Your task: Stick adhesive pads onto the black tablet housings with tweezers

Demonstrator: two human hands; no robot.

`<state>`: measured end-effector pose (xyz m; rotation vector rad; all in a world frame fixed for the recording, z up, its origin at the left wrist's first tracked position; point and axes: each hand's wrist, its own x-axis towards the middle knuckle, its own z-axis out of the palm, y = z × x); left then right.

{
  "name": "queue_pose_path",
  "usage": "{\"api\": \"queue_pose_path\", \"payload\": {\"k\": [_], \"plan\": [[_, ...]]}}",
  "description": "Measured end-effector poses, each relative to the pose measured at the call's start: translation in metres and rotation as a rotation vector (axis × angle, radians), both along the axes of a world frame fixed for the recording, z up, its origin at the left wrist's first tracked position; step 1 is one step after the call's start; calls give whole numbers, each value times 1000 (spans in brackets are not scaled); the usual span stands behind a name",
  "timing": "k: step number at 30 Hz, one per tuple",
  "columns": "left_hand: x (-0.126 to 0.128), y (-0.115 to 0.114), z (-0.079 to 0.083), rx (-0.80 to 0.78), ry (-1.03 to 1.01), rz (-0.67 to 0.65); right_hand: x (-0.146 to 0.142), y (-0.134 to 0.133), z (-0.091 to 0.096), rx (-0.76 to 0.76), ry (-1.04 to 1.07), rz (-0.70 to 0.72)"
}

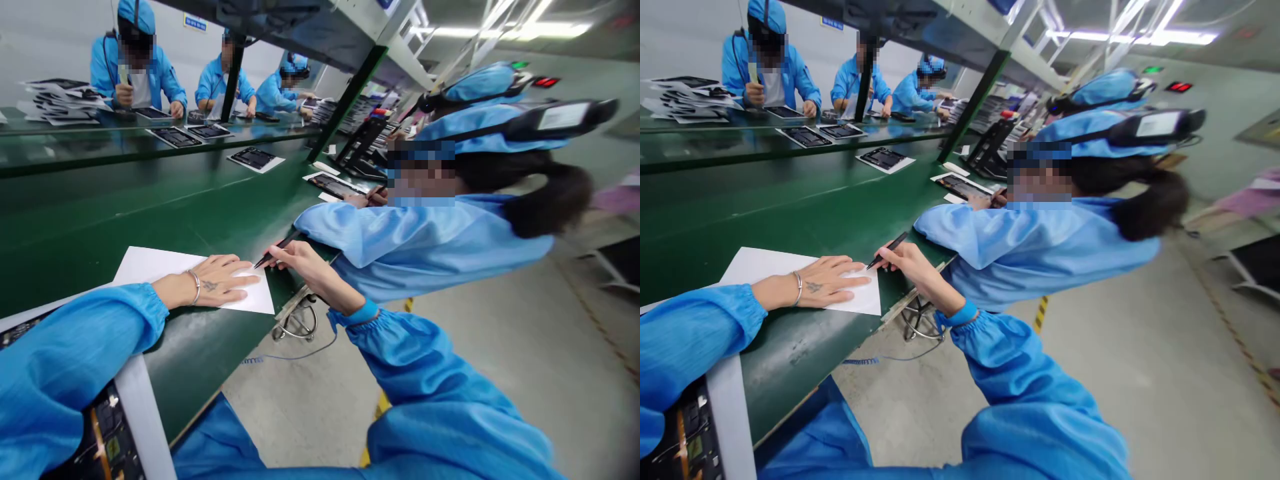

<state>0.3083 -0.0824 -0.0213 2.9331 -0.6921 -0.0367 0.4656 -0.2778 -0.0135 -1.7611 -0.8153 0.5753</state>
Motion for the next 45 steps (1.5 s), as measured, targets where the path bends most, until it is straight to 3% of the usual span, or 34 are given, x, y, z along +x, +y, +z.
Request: {"api": "queue_pose_path", "payload": {"k": [12,22,26,29,31,33,37,39,41,45], "plan": [[2,-5,1,-14,-47,31,3,7,10,-78,63,26],[3,-2,3,-12,-40,25,-1,9,11,-55,107,-64],[-2,-9,1,15,-31,31,-17,5,19,33,138,-89],[-16,-14,10,48,-70,75,-42,-2,29,149,132,-190],[-35,1,24,60,-167,151,-57,-6,37,197,116,-247],[-70,31,43,108,-218,277,-71,-5,45,241,94,-271],[-185,92,66,248,-14,602,-107,22,55,181,110,-93],[-242,107,61,263,35,657,-133,51,57,149,162,46],[-282,110,50,224,20,681,-163,87,57,157,226,195],[-313,98,31,115,-65,716,-214,160,46,139,235,425]]}}
